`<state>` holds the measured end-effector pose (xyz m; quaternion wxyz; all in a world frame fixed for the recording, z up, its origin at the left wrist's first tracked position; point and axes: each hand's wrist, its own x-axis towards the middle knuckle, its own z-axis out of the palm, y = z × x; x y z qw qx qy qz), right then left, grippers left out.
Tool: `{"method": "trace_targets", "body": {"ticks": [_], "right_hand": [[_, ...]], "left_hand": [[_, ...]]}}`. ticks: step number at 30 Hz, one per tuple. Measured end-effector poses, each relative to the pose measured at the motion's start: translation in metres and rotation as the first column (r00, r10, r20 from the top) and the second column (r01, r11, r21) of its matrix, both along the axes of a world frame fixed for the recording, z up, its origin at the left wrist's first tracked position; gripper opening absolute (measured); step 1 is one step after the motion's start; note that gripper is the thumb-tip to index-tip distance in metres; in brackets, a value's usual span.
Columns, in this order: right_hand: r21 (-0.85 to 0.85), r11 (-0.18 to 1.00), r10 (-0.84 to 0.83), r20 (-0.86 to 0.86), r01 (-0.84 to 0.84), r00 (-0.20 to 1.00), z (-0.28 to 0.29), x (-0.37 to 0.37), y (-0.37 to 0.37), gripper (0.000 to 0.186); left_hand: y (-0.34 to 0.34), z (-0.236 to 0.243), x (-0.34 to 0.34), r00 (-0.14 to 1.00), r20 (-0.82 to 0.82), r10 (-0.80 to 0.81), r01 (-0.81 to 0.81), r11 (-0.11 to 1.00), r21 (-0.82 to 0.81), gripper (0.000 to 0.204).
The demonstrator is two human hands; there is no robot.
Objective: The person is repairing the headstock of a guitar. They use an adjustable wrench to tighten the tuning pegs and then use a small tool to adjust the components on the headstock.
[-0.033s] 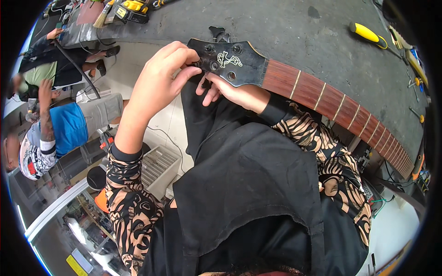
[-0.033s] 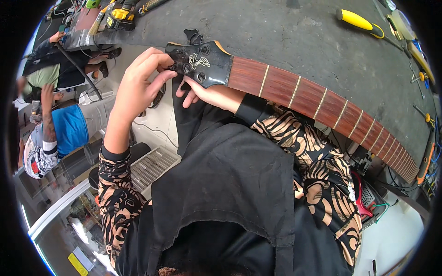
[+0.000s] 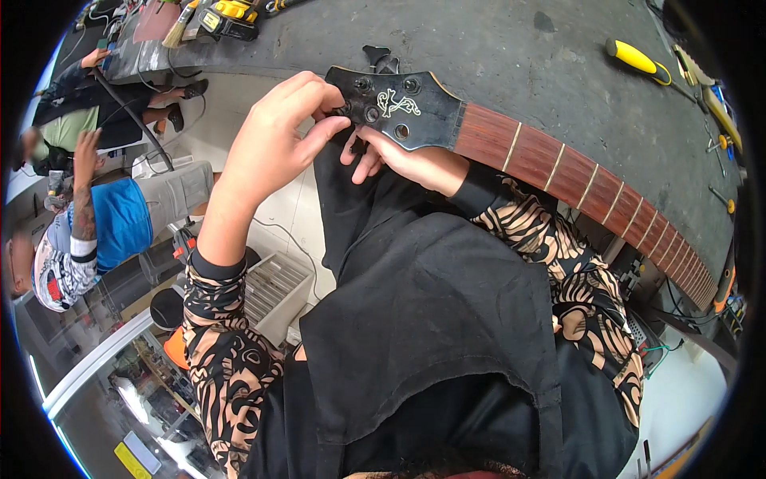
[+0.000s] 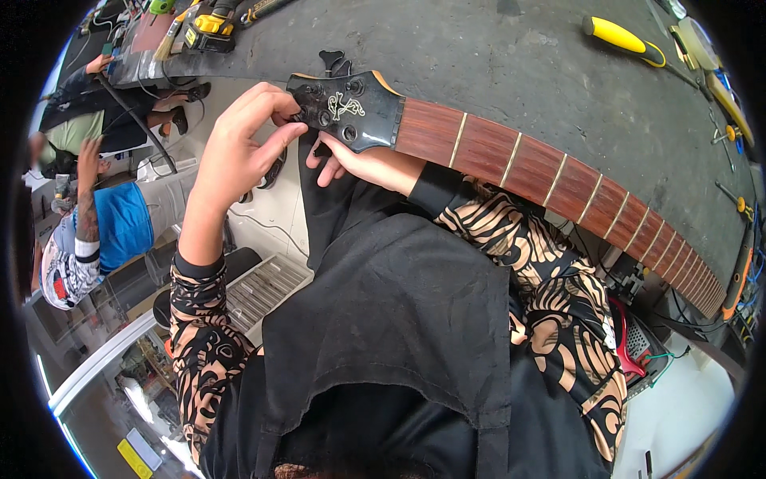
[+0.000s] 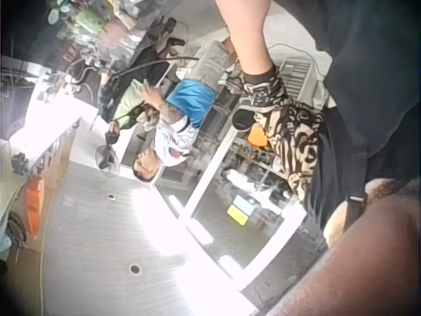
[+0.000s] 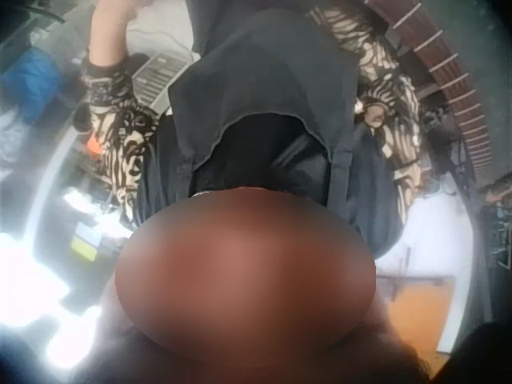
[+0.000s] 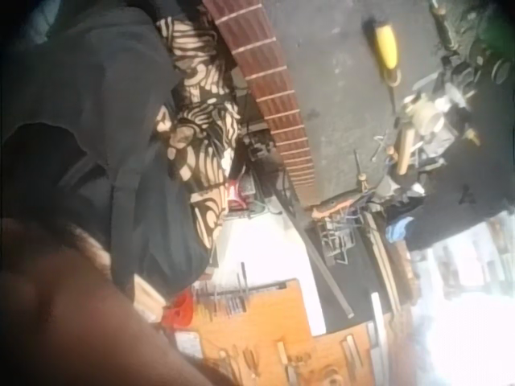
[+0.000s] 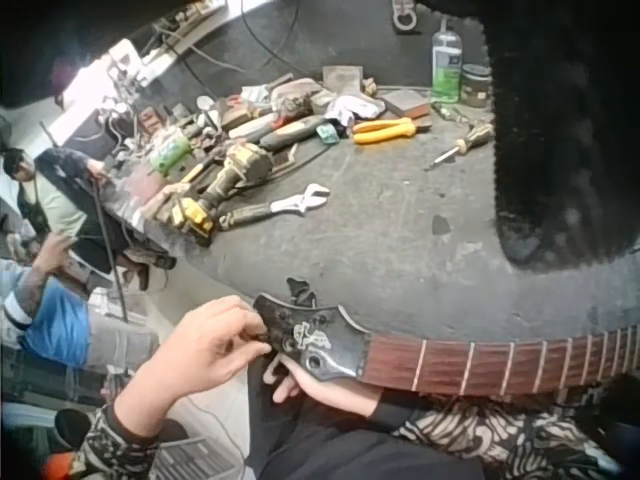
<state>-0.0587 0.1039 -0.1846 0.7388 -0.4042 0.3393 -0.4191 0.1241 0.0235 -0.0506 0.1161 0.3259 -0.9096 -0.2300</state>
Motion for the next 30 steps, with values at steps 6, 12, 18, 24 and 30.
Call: {"method": "trace_targets", "body": {"ticks": [6,12,18,24,30], "right_hand": [[-0.041,0.988,0.13,-0.331,-0.152,0.935,0.008,-0.012,-0.009,0.039],[0.049,0.995,0.091,-0.074,-0.087,0.993,0.025,-0.01,-0.003,0.047],[0.089,0.985,0.16,-0.161,-0.147,0.974,0.006,-0.021,0.003,0.048],[-0.323,0.939,0.032,-0.251,-0.115,0.967,-0.036,-0.012,0.006,0.034],[0.086,0.935,0.354,-0.153,-0.344,0.923,0.063,-0.047,0.012,0.04]], "left_hand": [[-0.003,0.008,0.002,0.991,-0.095,0.097,-0.096,0.995,0.014,0.018],[-0.014,-0.013,0.03,0.831,-0.488,0.268,-0.202,0.962,0.185,0.02],[0.013,-0.052,0.042,0.486,-0.696,0.528,-0.391,0.844,0.367,0.023],[0.051,-0.082,0.038,0.252,-0.692,0.677,-0.2,0.736,0.647,0.022],[0.068,-0.077,0.005,0.162,-0.661,0.733,-0.183,0.68,0.71,0.021]]}}
